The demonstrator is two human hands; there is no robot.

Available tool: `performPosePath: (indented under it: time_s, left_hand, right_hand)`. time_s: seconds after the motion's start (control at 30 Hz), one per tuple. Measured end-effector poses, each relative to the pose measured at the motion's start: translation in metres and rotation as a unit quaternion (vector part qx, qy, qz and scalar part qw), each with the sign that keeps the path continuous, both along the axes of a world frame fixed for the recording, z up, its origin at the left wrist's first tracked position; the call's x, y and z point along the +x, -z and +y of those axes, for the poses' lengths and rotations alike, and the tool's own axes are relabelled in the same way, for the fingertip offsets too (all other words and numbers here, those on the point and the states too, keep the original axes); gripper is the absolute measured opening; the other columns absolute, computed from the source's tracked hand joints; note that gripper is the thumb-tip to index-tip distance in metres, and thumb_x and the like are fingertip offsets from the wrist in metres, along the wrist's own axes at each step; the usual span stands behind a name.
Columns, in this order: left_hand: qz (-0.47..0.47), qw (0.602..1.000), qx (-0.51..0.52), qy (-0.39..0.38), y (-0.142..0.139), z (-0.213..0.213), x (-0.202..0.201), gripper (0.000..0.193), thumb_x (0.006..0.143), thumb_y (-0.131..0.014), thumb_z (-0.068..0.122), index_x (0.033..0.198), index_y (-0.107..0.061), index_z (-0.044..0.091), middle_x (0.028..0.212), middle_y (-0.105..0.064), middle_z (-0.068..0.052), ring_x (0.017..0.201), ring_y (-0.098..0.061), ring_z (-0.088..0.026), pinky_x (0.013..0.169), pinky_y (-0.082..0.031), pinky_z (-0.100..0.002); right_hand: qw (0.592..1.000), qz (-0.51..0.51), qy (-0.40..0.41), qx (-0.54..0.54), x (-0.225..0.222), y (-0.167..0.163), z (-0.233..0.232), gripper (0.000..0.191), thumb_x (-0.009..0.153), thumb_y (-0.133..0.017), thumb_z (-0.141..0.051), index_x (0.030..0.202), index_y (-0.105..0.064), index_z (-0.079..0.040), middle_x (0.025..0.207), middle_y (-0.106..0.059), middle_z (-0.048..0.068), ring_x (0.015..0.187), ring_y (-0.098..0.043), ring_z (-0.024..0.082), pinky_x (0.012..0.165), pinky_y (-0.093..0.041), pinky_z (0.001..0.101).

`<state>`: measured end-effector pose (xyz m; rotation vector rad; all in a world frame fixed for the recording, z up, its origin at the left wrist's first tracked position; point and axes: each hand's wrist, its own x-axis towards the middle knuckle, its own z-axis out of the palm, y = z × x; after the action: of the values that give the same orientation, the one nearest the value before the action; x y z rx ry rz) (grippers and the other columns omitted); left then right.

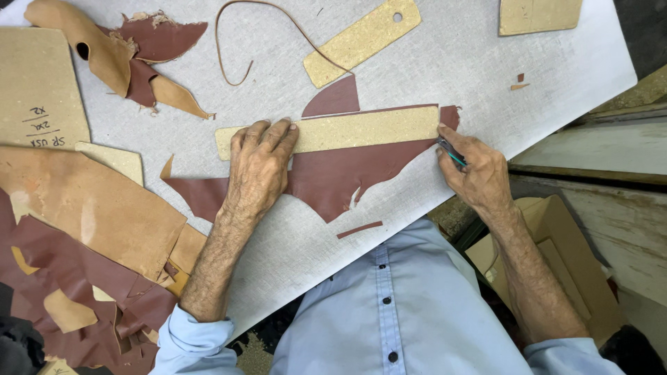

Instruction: The person uses a utility knife and a cardboard template to cut rectangular pieces from a large sheet of brown leather. They repeatedly position the template, trace the outline, and cut along the edges, then remove the cut pieces and reposition the template for the next cut.

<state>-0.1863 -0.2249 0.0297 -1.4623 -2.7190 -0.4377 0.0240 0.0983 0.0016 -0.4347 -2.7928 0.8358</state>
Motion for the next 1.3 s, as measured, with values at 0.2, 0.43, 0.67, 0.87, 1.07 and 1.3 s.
performPosePath:
  time_s: [0.2, 0.43, 0.67, 0.87, 1.07, 1.3]
  left_hand:
    - [0.002, 1.000, -0.018, -0.005, 0.000, -0.003, 0.008, 0.038, 0.098, -0.060, 0.003, 0.136, -0.068, 0.004, 0.143, -0.062, -0.009, 0.130, -0.055, -0.030, 0.113, -0.039, -0.049]
    - [-0.015, 1.000, -0.012, 0.003, -0.008, -0.006, 0.011, 0.035, 0.100, -0.060, 0.009, 0.134, -0.067, 0.004, 0.140, -0.063, -0.009, 0.128, -0.056, -0.031, 0.112, -0.039, -0.050]
    - [-0.020, 1.000, -0.001, 0.016, -0.012, -0.004, 0.008, 0.033, 0.100, -0.062, 0.011, 0.131, -0.069, 0.003, 0.138, -0.064, -0.009, 0.125, -0.057, -0.029, 0.111, -0.039, -0.050]
    - [-0.057, 0.997, -0.012, 0.043, -0.017, -0.009, -0.006, 0.037, 0.093, -0.059, 0.002, 0.128, -0.071, 0.002, 0.139, -0.064, -0.009, 0.123, -0.057, -0.030, 0.103, -0.043, -0.045]
    - [-0.089, 0.992, -0.026, 0.086, -0.022, -0.009, -0.030, 0.039, 0.093, -0.056, -0.001, 0.128, -0.072, 0.009, 0.138, -0.063, -0.009, 0.122, -0.057, -0.026, 0.101, -0.043, -0.045]
    - [-0.174, 0.980, -0.064, 0.072, -0.019, -0.009, -0.039, 0.045, 0.088, -0.059, -0.002, 0.129, -0.071, 0.012, 0.136, -0.062, -0.008, 0.108, -0.056, -0.027, 0.098, -0.042, -0.044]
  right_hand:
    - [1.000, -0.001, 0.001, 0.013, 0.005, 0.000, -0.004, 0.038, 0.098, -0.070, -0.011, 0.134, -0.068, -0.001, 0.078, -0.068, 0.013, 0.064, -0.066, 0.018, 0.053, -0.056, 0.0334]
    - [1.000, 0.008, -0.004, 0.022, 0.009, -0.002, -0.005, 0.037, 0.097, -0.070, -0.010, 0.134, -0.069, -0.002, 0.074, -0.065, 0.011, 0.062, -0.063, 0.017, 0.054, -0.055, 0.0333]
    - [1.000, -0.014, -0.002, 0.009, 0.008, -0.005, -0.007, 0.040, 0.098, -0.069, -0.010, 0.136, -0.066, -0.001, 0.082, -0.069, 0.016, 0.068, -0.068, 0.019, 0.058, -0.058, 0.0333]
    - [0.991, 0.116, -0.063, 0.020, 0.003, -0.022, -0.021, 0.030, 0.111, -0.062, -0.002, 0.139, -0.053, 0.002, 0.121, -0.069, 0.021, 0.102, -0.073, 0.028, 0.080, -0.064, 0.0360]
    - [0.949, 0.120, -0.268, 0.119, -0.064, -0.018, -0.073, 0.021, 0.096, -0.070, 0.001, 0.117, -0.071, -0.003, 0.108, -0.073, 0.014, 0.096, -0.073, 0.025, 0.082, -0.063, 0.0359]
    - [0.918, 0.151, -0.346, 0.126, -0.109, -0.009, -0.125, 0.030, 0.088, -0.071, -0.003, 0.118, -0.075, -0.003, 0.098, -0.072, 0.009, 0.083, -0.071, 0.020, 0.071, -0.062, 0.0339]
